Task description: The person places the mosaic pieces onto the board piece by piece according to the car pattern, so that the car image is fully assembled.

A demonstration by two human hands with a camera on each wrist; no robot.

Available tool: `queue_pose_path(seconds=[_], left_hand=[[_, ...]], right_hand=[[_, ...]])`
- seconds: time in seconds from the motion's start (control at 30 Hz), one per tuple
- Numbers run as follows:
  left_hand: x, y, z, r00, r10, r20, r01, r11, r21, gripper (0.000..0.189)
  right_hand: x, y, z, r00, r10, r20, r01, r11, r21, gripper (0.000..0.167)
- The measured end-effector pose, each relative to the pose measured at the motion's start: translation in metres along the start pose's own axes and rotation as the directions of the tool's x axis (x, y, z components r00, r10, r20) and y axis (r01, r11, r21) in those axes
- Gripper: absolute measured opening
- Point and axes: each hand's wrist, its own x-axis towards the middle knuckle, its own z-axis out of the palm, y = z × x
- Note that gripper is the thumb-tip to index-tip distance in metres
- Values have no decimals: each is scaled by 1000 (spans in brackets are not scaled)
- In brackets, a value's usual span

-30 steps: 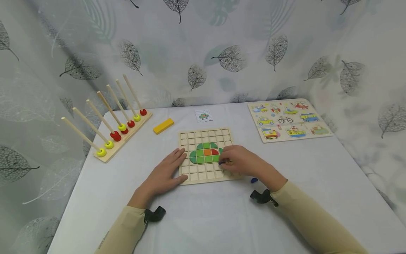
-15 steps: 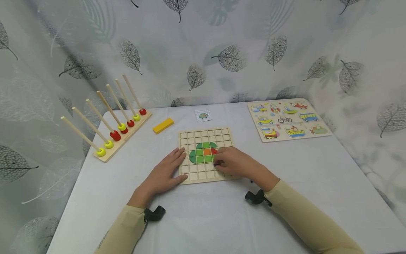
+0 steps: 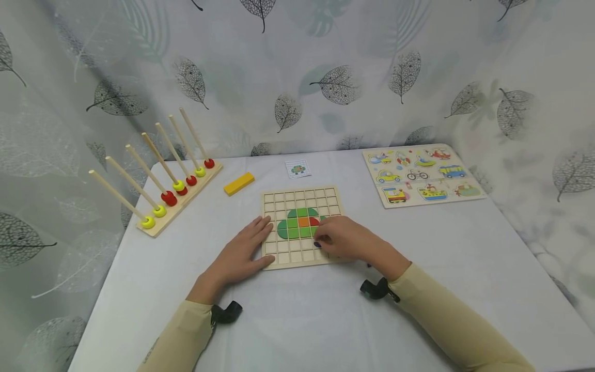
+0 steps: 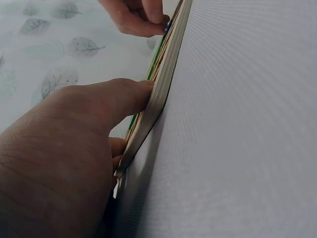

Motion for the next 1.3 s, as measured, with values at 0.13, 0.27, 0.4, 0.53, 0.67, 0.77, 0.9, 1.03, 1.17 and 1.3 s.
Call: queue_pose_path(seconds=[0.13,0.27,0.4,0.53,0.67,0.77,0.9,1.03,1.17,1.3], left_hand=[[0,0,0,1000,0,2,0,1000,-2,86],[0,1,0,1000,0,-2,0,1000,3,86],[0,1,0,1000,1,-5,-1,1000,10,87],[1,1,0,1000,2,-5,-2,1000,11,87],[1,1,0,1000,8,-9,-8,1000,7,86],[1,0,0,1000,14,-11,-14,1000,6,86],[1,-2,1,1000,13,-4,-13,1000,6,86],[1,-3,3,1000,14,-1,-14,1000,8,86],[0,-2,2,1000,12,-3,-12,1000,11,86],[1,-1,1,1000,8,1,-8,1000,12,87]], right_hand=[[-3,4,-3,1000,9,-10,-9,1000,-5,8],[-8,8,-7,1000,24,-14,-24,1000,-2,6],[-14,10,-14,999,36,-25,-35,999,17,9],[-22,13,-22,998,59,-31,-58,998,34,10],[-33,16,-29,996,83,-28,-82,995,54,9],[-42,19,-33,993,115,-25,-113,991,67,12],[-54,25,-37,987,160,-20,-158,985,66,15],[-65,29,-38,983,183,-26,-181,982,55,17],[-75,31,-41,979,201,-25,-200,979,37,18],[-86,30,-47,975,219,-21,-219,975,28,19]])
